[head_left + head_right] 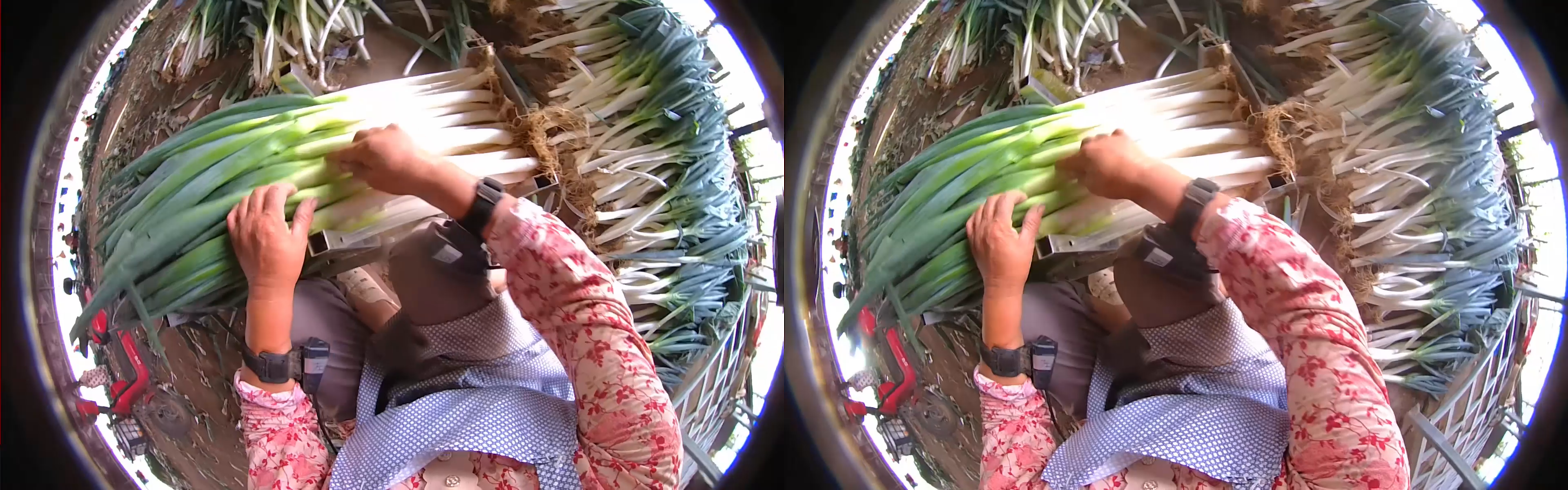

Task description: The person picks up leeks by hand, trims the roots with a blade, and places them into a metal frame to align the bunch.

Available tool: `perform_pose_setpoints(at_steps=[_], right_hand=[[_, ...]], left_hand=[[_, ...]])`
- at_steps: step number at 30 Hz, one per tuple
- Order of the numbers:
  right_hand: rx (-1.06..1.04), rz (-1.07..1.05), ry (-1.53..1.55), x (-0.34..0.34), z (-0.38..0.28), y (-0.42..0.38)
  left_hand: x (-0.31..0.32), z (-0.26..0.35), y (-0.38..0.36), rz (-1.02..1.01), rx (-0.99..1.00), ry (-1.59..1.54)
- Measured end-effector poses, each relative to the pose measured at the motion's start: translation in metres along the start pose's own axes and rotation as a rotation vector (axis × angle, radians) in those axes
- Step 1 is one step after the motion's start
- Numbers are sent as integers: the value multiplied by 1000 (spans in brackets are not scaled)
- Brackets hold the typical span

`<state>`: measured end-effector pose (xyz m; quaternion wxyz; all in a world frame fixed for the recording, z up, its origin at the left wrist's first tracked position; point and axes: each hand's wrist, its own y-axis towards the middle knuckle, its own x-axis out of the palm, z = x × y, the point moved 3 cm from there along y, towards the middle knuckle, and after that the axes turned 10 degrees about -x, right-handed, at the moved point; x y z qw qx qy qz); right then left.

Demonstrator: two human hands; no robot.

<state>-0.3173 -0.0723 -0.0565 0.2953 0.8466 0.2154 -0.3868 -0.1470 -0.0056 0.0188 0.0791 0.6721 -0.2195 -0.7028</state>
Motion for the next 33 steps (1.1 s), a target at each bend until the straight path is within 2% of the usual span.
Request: perform_pose_setpoints(at_steps=[3,5,9,10,12,14,15,16,17,18,20,26,27,30,31,33], right_hand=[[-42,59,162,0,5,-6],[17,19,207,-6,0,-9],[126,-10,179,-2,4,-13],[115,17,138,-4,4,-18],[89,72,59,-8,-2,-25],[54,99,-6,-12,16,-46],[50,-88,-117,-12,43,-60],[11,-33,-412,-23,49,-82],[163,-136,-475,-39,49,-94],[264,-27,-264,-50,53,-108],[323,26,-247,-43,59,-113],[281,-34,-412,-40,56,-120],[327,-74,-459,-37,60,-118],[245,5,-433,-40,57,-122],[251,122,-380,-42,56,-126],[298,208,-386,-42,56,-130]], left_hand=[[1,-4,-1,-27,0,-58],[-2,-6,0,-65,-19,-86],[-8,-3,4,89,22,175],[0,-9,2,69,18,248],[1,-8,3,-5,39,209],[-2,-5,3,4,54,200],[-3,-5,3,10,57,200],[-3,-5,2,-4,66,182],[-2,-4,3,-19,74,165],[-1,-5,3,-34,81,148],[0,-7,0,-64,78,150],[5,-6,3,-48,137,194],[5,-4,0,-70,137,189],[2,-1,7,-78,144,160],[3,-1,5,-68,138,137],[5,-2,3,-13,147,112]])
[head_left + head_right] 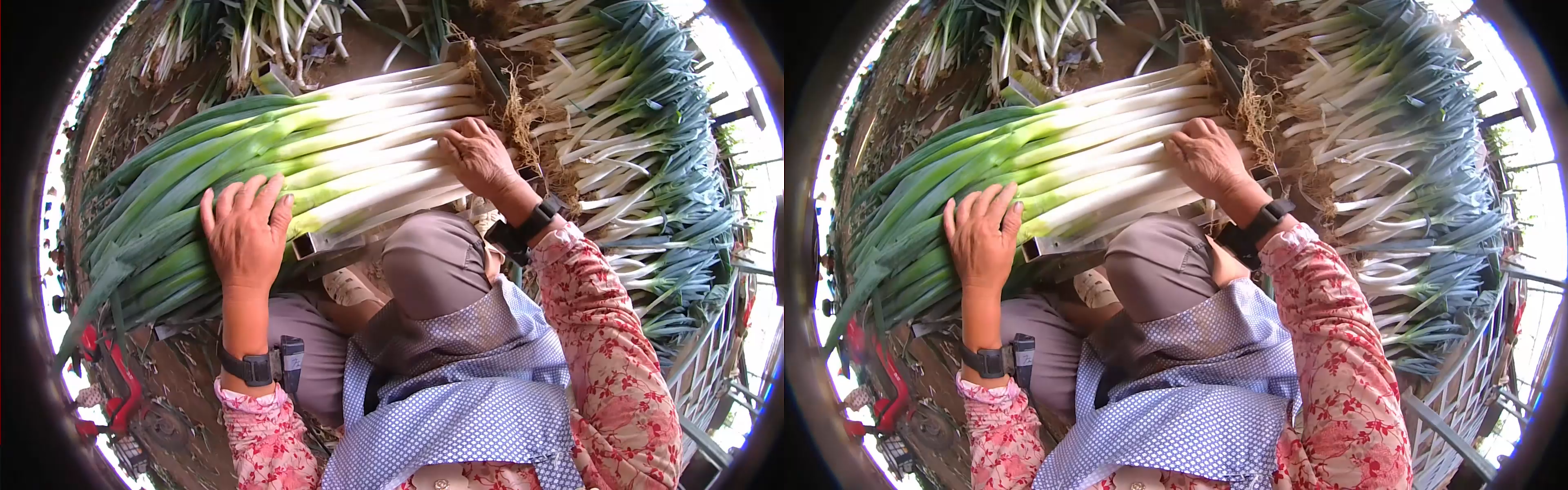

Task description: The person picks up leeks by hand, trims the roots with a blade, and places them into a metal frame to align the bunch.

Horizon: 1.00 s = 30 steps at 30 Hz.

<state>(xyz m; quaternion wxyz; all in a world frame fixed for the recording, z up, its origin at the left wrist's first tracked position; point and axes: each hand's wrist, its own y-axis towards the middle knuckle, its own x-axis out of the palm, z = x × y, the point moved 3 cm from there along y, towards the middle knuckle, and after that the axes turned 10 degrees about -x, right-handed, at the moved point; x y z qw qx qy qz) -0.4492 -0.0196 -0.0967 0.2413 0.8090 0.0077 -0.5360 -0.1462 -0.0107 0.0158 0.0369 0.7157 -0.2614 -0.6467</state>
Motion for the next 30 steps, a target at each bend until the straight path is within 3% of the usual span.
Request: perform_pose_setpoints(at_steps=[8,12,19,21,23,25,26,28,30], right_hand=[[23,-24,60,4,3,-10],[-20,116,-63,15,5,-10],[-8,-98,24,6,11,-5],[-87,-277,-298,-28,3,9],[-104,15,-461,-32,25,5],[172,66,-316,-41,53,5],[84,47,-377,-24,91,-5],[209,-7,-245,-13,126,-10],[632,-82,149,-37,109,-17]], left_hand=[[-1,0,-4,18,-29,-4],[7,2,-5,59,-42,49],[7,1,-7,89,-50,-2],[7,0,-8,98,-56,-11],[6,-1,-9,111,-53,-18],[6,-2,-8,98,-62,-23],[4,-1,-8,78,-70,-24],[2,0,-8,60,-81,-25],[3,1,-7,60,-82,-23]])
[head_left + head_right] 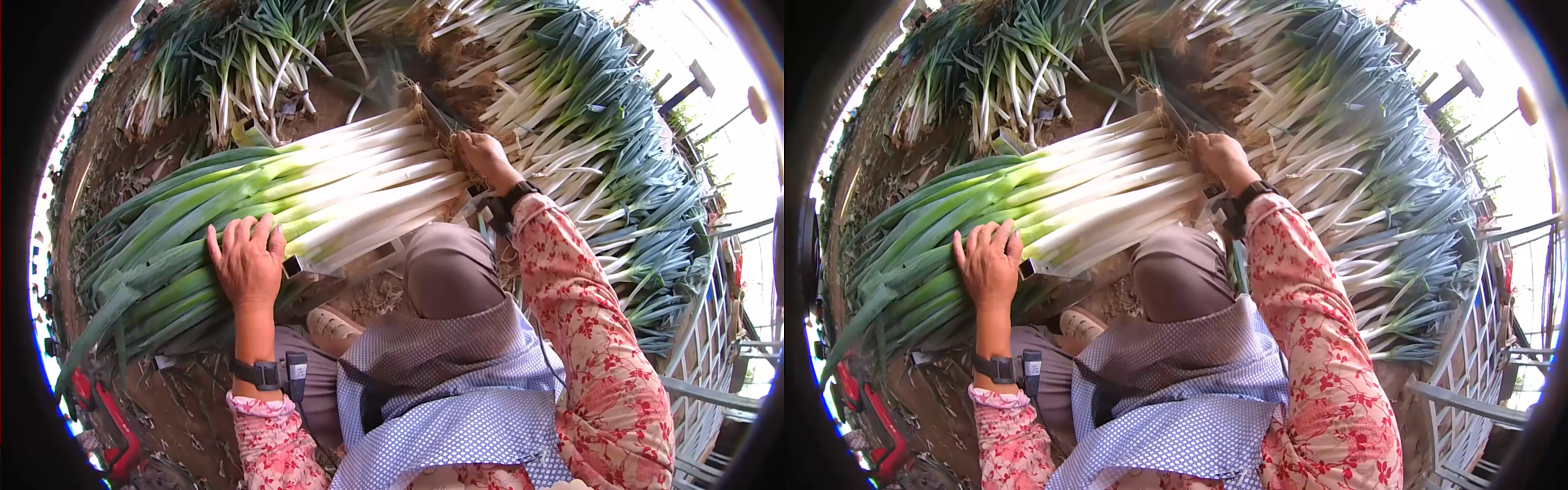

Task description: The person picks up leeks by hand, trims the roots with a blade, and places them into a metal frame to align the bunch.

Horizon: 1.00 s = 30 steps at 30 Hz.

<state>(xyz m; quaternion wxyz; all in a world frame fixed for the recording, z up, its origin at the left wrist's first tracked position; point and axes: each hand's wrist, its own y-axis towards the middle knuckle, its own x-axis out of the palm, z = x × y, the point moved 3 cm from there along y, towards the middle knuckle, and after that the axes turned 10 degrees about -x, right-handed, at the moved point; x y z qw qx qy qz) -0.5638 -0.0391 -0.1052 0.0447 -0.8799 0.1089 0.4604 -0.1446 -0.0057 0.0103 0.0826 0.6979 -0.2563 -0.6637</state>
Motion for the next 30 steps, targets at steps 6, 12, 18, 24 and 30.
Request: perform_pose_setpoints(at_steps=[6,12,18,24,30], right_hand=[[83,4,414,17,21,-6],[-127,-511,-362,123,108,-89],[243,-588,-440,114,171,-281],[355,-771,41,154,176,-390],[421,-713,-1,108,157,-402]], left_hand=[[3,1,1,-8,15,39],[6,1,3,-35,23,98],[7,6,1,-54,46,146],[6,1,-1,-62,55,156],[6,0,0,-63,83,128]])
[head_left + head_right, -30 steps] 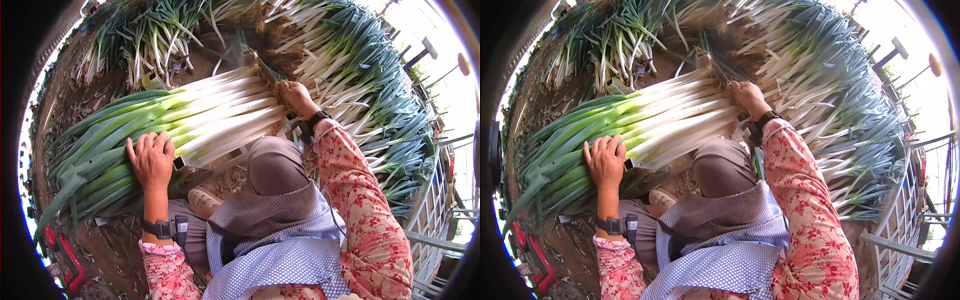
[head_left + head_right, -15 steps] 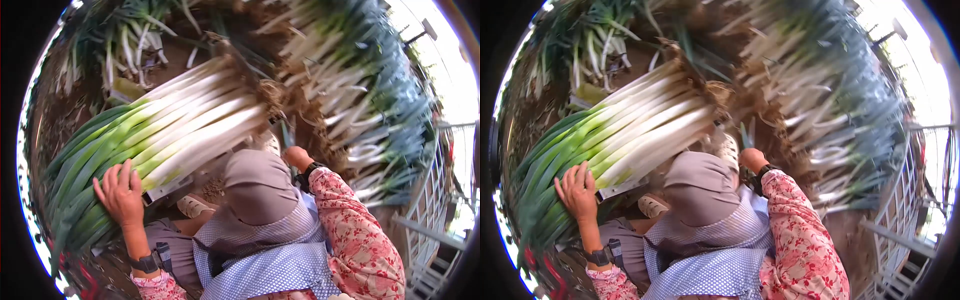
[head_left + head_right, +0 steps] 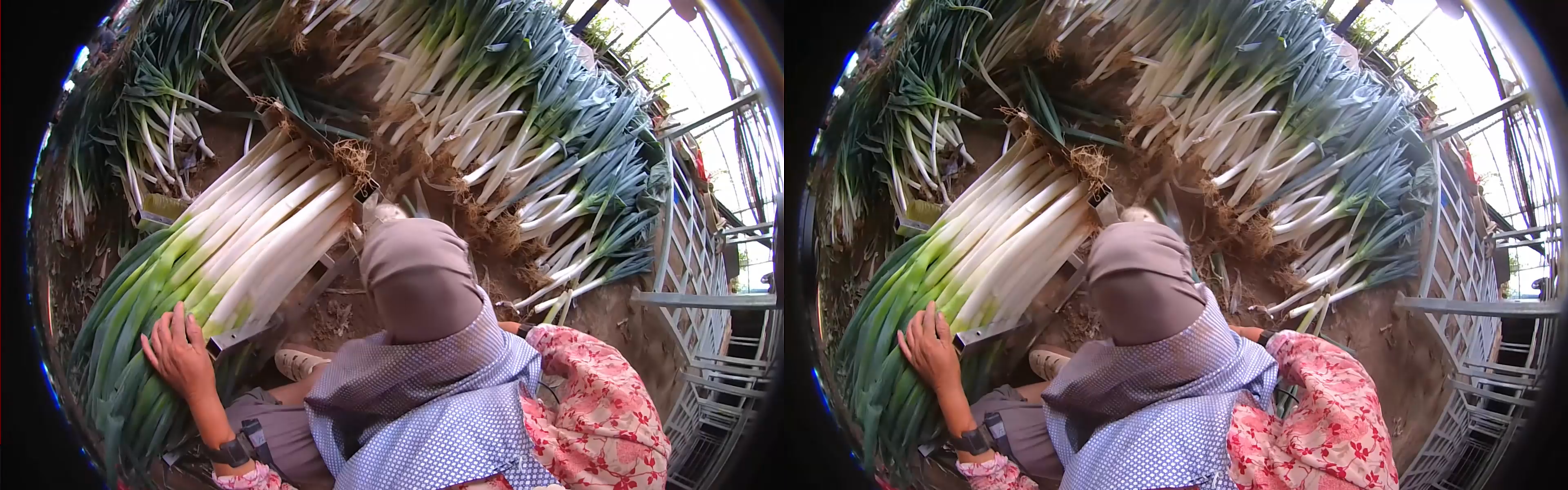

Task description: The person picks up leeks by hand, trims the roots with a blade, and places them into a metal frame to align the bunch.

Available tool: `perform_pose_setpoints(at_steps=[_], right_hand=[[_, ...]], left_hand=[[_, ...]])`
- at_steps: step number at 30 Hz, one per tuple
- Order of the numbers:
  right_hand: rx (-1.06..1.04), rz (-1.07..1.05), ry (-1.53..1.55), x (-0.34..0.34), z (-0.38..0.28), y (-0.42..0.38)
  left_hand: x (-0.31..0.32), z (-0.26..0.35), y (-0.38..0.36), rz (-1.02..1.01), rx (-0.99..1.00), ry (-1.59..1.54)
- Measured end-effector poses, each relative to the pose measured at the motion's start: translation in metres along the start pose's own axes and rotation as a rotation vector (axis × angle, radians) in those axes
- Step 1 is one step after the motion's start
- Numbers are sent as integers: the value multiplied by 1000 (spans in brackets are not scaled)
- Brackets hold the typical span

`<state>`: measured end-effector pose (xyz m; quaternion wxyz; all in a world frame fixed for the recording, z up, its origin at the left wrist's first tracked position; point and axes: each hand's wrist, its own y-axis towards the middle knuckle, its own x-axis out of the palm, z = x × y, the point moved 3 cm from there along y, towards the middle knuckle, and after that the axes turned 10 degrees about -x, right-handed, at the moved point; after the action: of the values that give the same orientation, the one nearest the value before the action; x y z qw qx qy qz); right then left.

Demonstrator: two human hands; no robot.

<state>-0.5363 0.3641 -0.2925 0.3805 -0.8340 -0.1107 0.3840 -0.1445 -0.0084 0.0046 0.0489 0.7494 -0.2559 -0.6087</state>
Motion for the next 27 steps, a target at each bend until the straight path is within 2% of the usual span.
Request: perform_pose_setpoints(at_steps=[3,9,13,20,24,27], right_hand=[[33,4,15,-14,7,0],[137,-54,89,-43,22,34],[203,-118,111,-67,24,42],[212,-77,88,-134,8,44],[115,-23,73,-164,7,55],[31,17,92,-182,11,60]], left_hand=[[-4,3,3,-41,28,-12],[-12,-1,29,-344,114,-161],[-11,10,48,-541,-52,18],[-7,1,57,-453,1,-181],[-9,1,42,-343,11,-148],[7,-15,22,-337,-23,-190]])
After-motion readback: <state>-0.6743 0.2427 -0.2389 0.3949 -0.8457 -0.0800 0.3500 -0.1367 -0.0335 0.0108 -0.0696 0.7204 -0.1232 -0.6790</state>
